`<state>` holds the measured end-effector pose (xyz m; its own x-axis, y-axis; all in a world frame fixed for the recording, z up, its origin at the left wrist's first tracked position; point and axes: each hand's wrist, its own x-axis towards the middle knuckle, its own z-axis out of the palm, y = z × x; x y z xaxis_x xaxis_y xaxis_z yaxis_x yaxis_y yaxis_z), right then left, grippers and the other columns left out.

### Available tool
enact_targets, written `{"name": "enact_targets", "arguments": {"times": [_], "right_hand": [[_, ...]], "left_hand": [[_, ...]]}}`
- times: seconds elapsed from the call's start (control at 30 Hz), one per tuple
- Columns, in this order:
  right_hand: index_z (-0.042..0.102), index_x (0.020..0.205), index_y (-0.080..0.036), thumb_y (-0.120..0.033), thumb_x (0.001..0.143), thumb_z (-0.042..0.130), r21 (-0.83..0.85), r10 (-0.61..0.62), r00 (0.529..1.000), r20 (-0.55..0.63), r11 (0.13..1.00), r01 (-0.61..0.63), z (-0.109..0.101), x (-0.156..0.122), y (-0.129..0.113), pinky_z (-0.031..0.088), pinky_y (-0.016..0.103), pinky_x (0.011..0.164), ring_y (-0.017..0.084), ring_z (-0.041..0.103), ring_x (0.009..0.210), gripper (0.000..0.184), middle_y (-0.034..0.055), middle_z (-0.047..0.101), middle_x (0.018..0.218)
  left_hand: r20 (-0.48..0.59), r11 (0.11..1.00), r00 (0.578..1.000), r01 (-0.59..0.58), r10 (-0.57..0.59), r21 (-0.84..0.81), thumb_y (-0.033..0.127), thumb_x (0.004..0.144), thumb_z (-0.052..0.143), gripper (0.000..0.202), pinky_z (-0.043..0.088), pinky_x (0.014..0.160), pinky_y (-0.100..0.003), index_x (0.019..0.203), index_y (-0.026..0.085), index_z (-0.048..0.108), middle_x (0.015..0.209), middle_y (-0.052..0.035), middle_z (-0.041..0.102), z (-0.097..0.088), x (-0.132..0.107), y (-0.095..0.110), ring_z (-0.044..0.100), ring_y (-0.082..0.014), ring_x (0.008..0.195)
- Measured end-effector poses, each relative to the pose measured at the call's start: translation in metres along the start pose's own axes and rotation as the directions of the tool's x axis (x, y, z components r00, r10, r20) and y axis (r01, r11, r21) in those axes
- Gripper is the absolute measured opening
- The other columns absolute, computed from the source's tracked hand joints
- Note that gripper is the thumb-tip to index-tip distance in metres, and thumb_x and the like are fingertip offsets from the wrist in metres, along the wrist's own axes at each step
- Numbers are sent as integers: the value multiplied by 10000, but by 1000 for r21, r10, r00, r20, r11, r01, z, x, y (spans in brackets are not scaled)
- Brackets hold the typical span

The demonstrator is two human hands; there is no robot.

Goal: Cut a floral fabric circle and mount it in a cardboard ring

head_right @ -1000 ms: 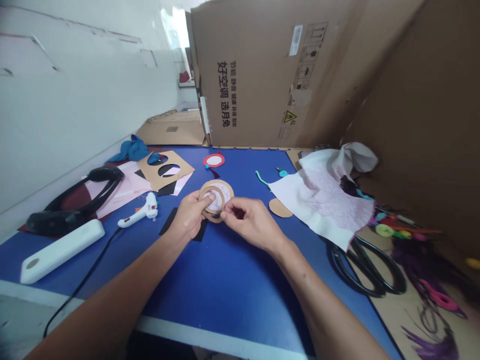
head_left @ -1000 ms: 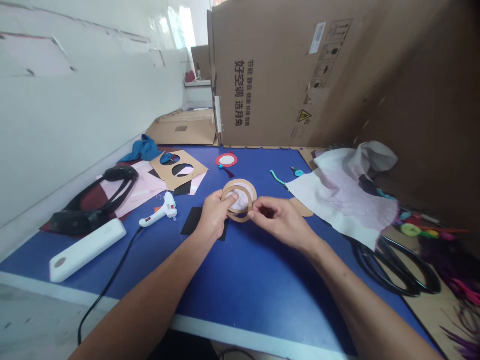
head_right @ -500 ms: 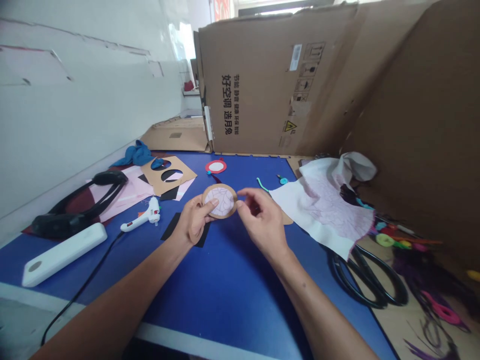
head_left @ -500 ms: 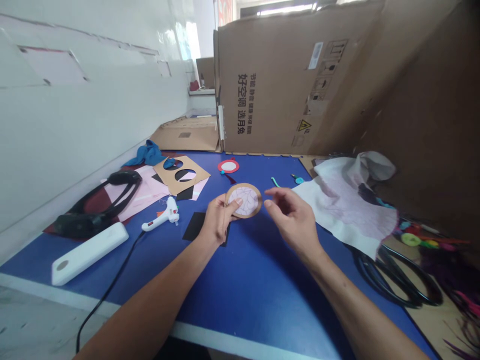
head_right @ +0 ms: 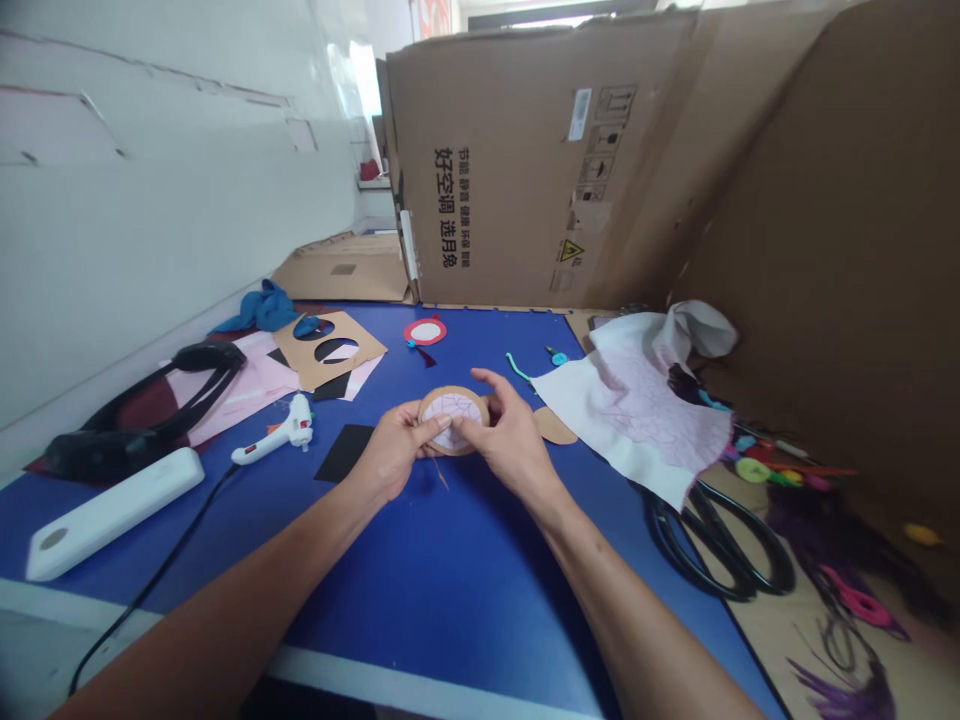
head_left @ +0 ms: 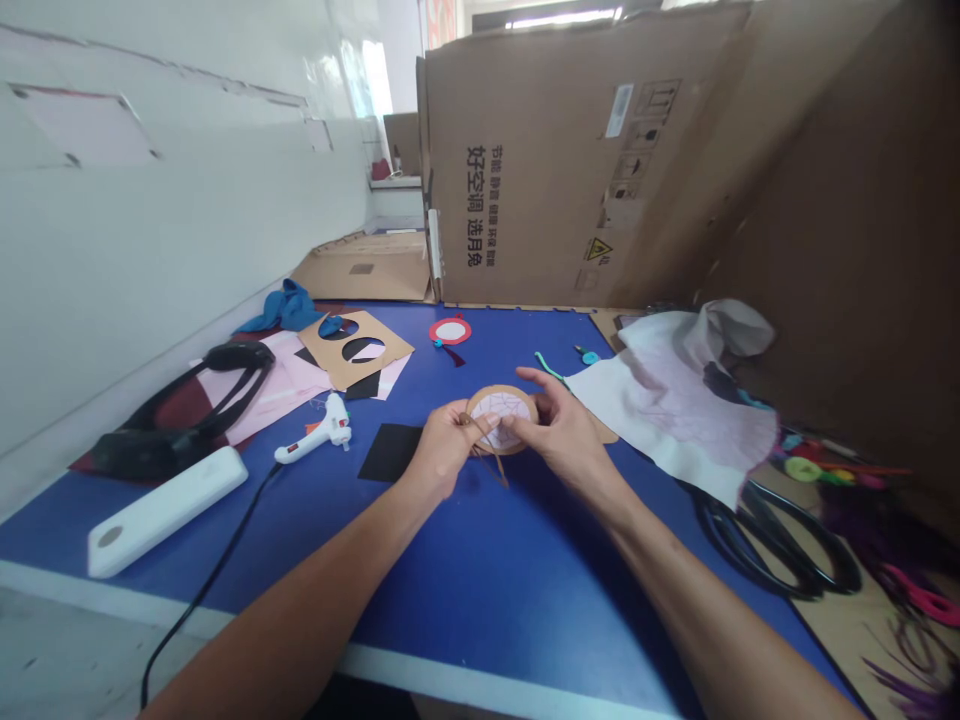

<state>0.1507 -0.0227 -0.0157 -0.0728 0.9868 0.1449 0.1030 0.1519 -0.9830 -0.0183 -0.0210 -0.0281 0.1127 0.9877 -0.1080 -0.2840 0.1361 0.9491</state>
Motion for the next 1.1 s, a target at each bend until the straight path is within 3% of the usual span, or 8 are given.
{"name": "enact_targets", "arguments": {"times": [0.2,0.4,0.63,0.77,0.83,0.9,0.97,1.1], "right_hand": [[571,1456,-219,-314,778,772,-45,7,1000,9,999,-6,-1,1,3,575,347,736,221,698,782,714,33,771,983],[578,1458,-224,-300,767,774,-17,28,1000,6,999,-27,-1,0,5,589,346,698,229,711,758,722,31,780,938],[593,1451,-194,-315,743,788,-33,5,991,-135,999,-9,-17,7,2,606,375,726,252,728,777,744,59,788,944],[591,1443,-203,-321,731,810,-11,-23,968,-249,1000,21,-31,11,-2,619,401,768,269,742,810,754,58,781,933],[590,1439,-206,-330,737,813,-3,-26,962,-272,1000,26,-34,11,-5,627,415,779,278,750,820,746,64,779,932],[588,1437,-216,-341,749,811,-9,-30,962,-272,1000,28,-34,10,-7,637,431,794,292,761,847,734,71,783,950],[581,1438,-225,-349,755,809,1,-28,967,-255,1000,29,-32,9,-9,647,446,820,308,773,888,731,82,794,983],[577,1435,-226,-335,744,813,61,-15,978,-207,998,28,-20,4,-12,652,441,811,314,781,885,738,82,806,985]], "left_hand": [[15,1000,1000,10,-10,4,438,632,995,448,647,747,-404,906,146,796,788,-81,792,0,0,0,758,-233,706],[34,1000,999,-7,6,21,464,662,980,447,627,709,-363,896,144,773,808,-82,785,0,-1,-3,745,-214,699],[111,977,994,-24,0,214,311,738,913,479,607,772,-347,1154,178,718,909,-80,793,-2,-1,-4,768,-226,815],[165,942,986,-81,27,325,71,660,807,793,572,987,-465,1420,210,632,1295,-187,753,-7,-4,0,748,-318,1132],[210,931,976,-121,49,345,-20,571,746,917,444,1181,-529,1446,237,639,1513,-201,636,-10,-7,6,581,-376,1430],[217,942,975,-114,45,315,-33,558,719,923,295,1286,-567,1430,265,661,1626,-165,541,-11,-9,15,414,-384,1569],[144,963,987,-111,77,246,12,604,766,838,233,1316,-557,1392,284,681,1650,-123,522,-10,-11,24,361,-363,1601],[33,988,989,-148,147,47,171,707,884,582,398,1232,-469,1259,236,710,1447,-131,682,-2,-14,33,574,-309,1431]]}}
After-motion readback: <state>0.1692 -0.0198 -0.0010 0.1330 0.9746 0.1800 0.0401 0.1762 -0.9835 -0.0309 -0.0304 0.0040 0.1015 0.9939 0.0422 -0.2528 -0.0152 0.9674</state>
